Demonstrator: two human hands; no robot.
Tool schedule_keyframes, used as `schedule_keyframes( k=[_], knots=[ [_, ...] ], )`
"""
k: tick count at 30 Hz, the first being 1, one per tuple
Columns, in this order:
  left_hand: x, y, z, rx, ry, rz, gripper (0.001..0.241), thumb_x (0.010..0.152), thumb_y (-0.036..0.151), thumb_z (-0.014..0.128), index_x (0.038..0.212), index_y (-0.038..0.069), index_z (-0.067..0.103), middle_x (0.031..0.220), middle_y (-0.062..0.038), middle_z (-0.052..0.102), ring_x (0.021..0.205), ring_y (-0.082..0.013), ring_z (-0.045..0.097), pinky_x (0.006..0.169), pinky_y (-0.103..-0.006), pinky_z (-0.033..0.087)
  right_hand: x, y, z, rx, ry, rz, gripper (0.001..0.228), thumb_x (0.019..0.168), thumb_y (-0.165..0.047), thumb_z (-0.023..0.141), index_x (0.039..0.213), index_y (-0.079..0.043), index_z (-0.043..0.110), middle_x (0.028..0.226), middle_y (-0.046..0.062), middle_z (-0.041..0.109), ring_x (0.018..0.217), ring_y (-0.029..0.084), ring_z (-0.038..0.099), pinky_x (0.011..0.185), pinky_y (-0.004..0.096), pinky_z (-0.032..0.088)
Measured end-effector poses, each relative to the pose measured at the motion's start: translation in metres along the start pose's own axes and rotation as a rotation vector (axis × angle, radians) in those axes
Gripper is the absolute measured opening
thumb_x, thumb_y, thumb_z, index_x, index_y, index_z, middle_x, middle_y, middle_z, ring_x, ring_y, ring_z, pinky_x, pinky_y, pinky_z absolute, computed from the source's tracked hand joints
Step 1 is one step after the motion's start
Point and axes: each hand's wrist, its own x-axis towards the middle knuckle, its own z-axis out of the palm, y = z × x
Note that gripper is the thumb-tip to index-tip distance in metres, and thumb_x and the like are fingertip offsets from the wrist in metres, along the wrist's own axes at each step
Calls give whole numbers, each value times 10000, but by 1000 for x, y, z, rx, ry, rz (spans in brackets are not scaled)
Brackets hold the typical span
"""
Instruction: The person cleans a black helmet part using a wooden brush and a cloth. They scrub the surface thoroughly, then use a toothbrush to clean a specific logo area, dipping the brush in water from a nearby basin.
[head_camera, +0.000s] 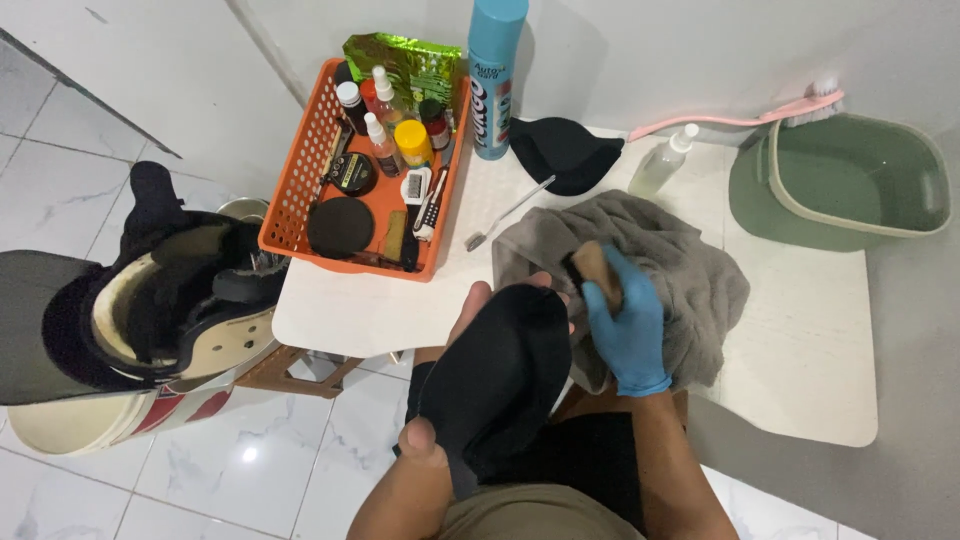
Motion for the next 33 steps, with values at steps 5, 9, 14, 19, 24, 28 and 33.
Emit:
schedule_keyframes(
  k=[5, 9, 14, 19, 24, 28, 33],
  knots=[
    [5, 1, -1, -14, -17, -8, 1003, 946, 536, 587, 1666, 97, 43, 1753, -105, -10, 1626, -278, 56, 1338, -483, 65, 5, -22, -5, -51, 233, -31, 503, 997, -176, 691, 1416, 60, 544, 1338, 232, 594, 1277, 397, 558, 1155, 489, 406],
    [2, 6, -5, -14, -20, -17, 1016, 939, 539, 598, 1665, 98, 42, 1753, -108, -3, 1627, -280, 60, 1338, -483, 65, 8, -32, -1, -159, 264, -29, 574, 939, -221, 764, 1406, 42, 562, 1343, 231, 562, 1294, 414, 532, 1159, 515, 396],
    [-7, 4, -7, -17, -10, -10, 1031, 931, 544, 612, 1665, 99, 41, 1752, -113, 6, 1627, -282, 64, 1338, -482, 64, 9, -57, -20, -113, 256, -128, 406, 944, -90, 728, 1280, 105, 610, 1197, 309, 578, 1183, 485, 552, 1090, 556, 436],
    [-4, -3, -6, -21, -11, -5, 1046, 922, 549, 625, 1665, 100, 40, 1751, -117, 14, 1627, -284, 69, 1338, -481, 64, -15, -85, -40, 13, 287, -108, 397, 967, -96, 672, 1331, 44, 599, 1254, 194, 591, 1264, 373, 560, 1158, 512, 404],
    [-12, -7, 0, -28, -7, -48, 1062, 914, 553, 638, 1665, 101, 40, 1750, -121, 23, 1628, -287, 73, 1339, -480, 64, -54, -157, -74, 166, -26, -257, 831, 499, -5, 517, 1329, 27, 545, 1428, 228, 532, 1382, 422, 502, 1222, 526, 380],
    [-6, 5, 10, -35, -25, -61, 1074, 907, 557, 649, 1665, 102, 39, 1750, -124, 30, 1628, -288, 77, 1339, -479, 63, -51, -151, -49, -16, -348, -434, 873, 978, -640, 234, 1574, -10, 325, 1689, 187, 267, 1594, 484, 14, 1187, 775, -149],
    [-17, 7, 19, -42, -28, -74, 1090, 898, 562, 663, 1664, 103, 38, 1749, -129, 38, 1628, -291, 81, 1339, -478, 63, -26, -159, -43, -84, -231, -410, 1082, 917, -791, 215, 1588, 56, 265, 1696, 186, 258, 1578, 449, -97, 1143, 678, -279]
  ],
)
